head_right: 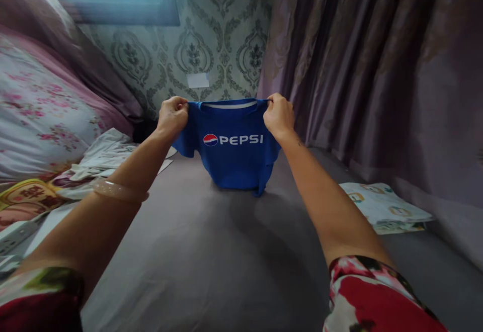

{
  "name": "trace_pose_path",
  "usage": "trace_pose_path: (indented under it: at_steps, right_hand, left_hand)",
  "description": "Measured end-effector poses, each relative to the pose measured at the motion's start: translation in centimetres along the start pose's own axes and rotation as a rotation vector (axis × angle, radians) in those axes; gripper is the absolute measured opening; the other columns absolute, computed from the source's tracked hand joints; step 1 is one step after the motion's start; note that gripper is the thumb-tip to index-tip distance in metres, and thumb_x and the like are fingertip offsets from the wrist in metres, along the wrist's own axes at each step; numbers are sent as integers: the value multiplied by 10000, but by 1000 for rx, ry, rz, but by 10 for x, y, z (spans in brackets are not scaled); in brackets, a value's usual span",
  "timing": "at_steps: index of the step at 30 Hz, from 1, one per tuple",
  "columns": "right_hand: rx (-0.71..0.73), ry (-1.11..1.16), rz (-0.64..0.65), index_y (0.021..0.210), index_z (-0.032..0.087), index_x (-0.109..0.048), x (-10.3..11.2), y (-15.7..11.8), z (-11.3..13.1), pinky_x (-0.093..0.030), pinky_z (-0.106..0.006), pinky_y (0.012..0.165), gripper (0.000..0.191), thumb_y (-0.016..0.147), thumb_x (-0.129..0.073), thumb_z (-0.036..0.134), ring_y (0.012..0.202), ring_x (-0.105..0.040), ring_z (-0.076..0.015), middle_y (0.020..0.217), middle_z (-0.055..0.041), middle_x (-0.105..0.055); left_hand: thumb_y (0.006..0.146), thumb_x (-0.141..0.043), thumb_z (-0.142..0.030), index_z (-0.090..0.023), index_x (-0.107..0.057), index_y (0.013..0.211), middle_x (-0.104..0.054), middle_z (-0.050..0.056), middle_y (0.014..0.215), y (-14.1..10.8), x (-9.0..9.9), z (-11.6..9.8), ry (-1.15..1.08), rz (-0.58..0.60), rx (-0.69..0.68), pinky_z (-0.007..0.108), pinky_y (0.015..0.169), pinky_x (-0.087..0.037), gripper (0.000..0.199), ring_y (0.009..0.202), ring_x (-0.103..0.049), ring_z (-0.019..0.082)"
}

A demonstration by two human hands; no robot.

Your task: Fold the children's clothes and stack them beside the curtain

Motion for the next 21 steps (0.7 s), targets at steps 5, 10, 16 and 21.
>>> trace_pose_path:
  at_steps: [5,10,16,21]
  right_hand:
    - [62,-109,-76,1196,221,-578,10,-15,20,-497,-438,841,390,1015,-248,323,995,-620,-275,1006,-126,-654]
    - [78,-212,-126,1208,209,-554,35,-32,38,-487,-433,812,404,1020,-208,299,1031,-604,-290,1078,-146,-628]
    - [153,-306,-101,1152,185,-588,77,-49,57,-466,-423,826,369,998,-266,280,1061,-596,-308,1092,-149,-631]
    - [234,-352,-133,1119,191,-614,125,-62,80,-466,-421,808,346,988,-311,294,1032,-618,-315,1071,-147,-647]
  left_hand:
    - [932,-405,-308,-290,-597,1114,-644,84,1055,-19,10,-18,115,-185,-27,467,915,-450,265,1114,-584,280]
    - [964,-330,-302,-246,-586,1119,-579,136,1193,-49,39,-50,197,-347,13,577,1011,-343,305,1249,-474,337]
    - [988,-273,-379,-228,-573,1193,-583,128,1236,-81,82,-85,296,-290,-116,610,1013,-303,393,1329,-414,358]
    - [998,-173,-489,-325,-524,1246,-560,78,1307,-106,133,-112,426,-287,-134,724,932,-285,460,1375,-349,378]
Point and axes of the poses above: each hand's wrist, its own y-axis towards the middle knuckle, its own x-axis out of the back of the hand, z = x × y, the point moved 9 cm from there along y, towards the middle knuckle
